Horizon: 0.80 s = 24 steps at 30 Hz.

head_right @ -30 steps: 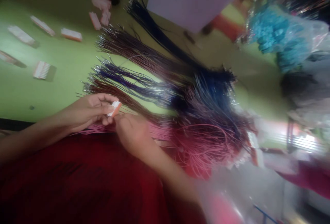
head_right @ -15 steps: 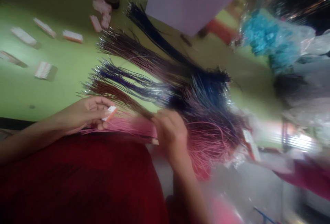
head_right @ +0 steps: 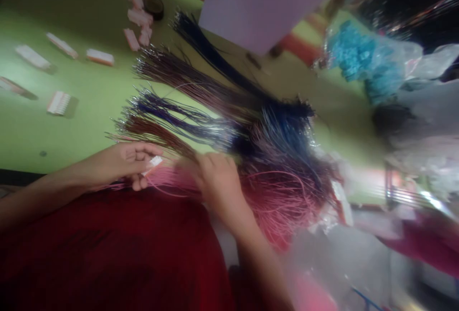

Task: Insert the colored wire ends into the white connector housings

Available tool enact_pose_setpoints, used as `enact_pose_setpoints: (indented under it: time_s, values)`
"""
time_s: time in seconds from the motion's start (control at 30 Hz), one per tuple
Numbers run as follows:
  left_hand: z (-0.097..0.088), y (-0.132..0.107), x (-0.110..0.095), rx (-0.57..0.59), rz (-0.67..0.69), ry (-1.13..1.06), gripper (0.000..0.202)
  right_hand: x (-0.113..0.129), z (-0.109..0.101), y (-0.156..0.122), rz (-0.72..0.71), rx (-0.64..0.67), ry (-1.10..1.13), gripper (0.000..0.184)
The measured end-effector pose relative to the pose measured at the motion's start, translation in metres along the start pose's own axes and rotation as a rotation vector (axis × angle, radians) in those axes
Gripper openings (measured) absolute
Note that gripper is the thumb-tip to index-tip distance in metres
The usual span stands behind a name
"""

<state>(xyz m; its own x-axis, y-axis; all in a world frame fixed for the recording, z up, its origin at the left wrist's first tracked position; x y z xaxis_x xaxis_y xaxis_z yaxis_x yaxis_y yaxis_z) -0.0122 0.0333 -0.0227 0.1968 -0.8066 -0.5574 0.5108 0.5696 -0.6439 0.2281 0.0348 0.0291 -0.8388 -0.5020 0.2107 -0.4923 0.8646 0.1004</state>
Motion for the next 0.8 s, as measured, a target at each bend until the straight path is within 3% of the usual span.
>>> enact_pose_setpoints:
  time_s: [0.1,0.23,0.3,0.43,0.53,0.63,0.73,0.8]
  values:
    - [-0.002,0.001,0.002,-0.009,0.001,0.021,0.048,-0.025,-0.001,-0.016,0.119,-0.011,0.061,0.016]
    - [0.012,0.005,-0.001,0.021,-0.014,0.106,0.043,-0.042,-0.032,-0.028,0.338,-0.122,0.370,0.008]
    - [0.020,0.005,-0.005,0.037,-0.027,0.157,0.051,-0.043,-0.049,-0.031,0.422,-0.148,0.520,0.007]
    - [0.026,0.003,-0.014,0.021,-0.009,0.245,0.069,-0.041,-0.063,-0.030,0.428,-0.102,0.726,0.023]
    - [0.027,0.000,-0.013,0.095,-0.026,0.328,0.059,-0.036,-0.047,-0.020,0.374,-0.027,0.662,0.027]
    - [0.030,0.001,-0.007,0.207,-0.050,0.396,0.056,-0.020,-0.008,-0.002,0.333,0.131,0.384,0.024]
    - [0.032,0.007,-0.004,0.188,-0.040,0.419,0.072,-0.011,0.020,0.013,0.327,0.279,0.115,0.022]
    - [0.029,0.011,-0.004,0.123,-0.052,0.421,0.085,-0.017,0.013,0.013,0.376,0.234,0.097,0.021]
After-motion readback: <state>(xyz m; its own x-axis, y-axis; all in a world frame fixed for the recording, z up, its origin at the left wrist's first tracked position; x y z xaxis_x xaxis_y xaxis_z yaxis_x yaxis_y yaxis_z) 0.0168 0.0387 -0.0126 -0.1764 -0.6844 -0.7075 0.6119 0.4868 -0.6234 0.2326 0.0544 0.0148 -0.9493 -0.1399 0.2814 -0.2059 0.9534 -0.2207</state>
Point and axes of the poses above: each hand's wrist, its own y-axis towards the middle knuckle, its own z-axis out of the palm, x = y × z, the point moved 3 cm from there along y, towards the middle knuckle, and after that the axes turned 9 degrees about -y, right-handed, at the moved point
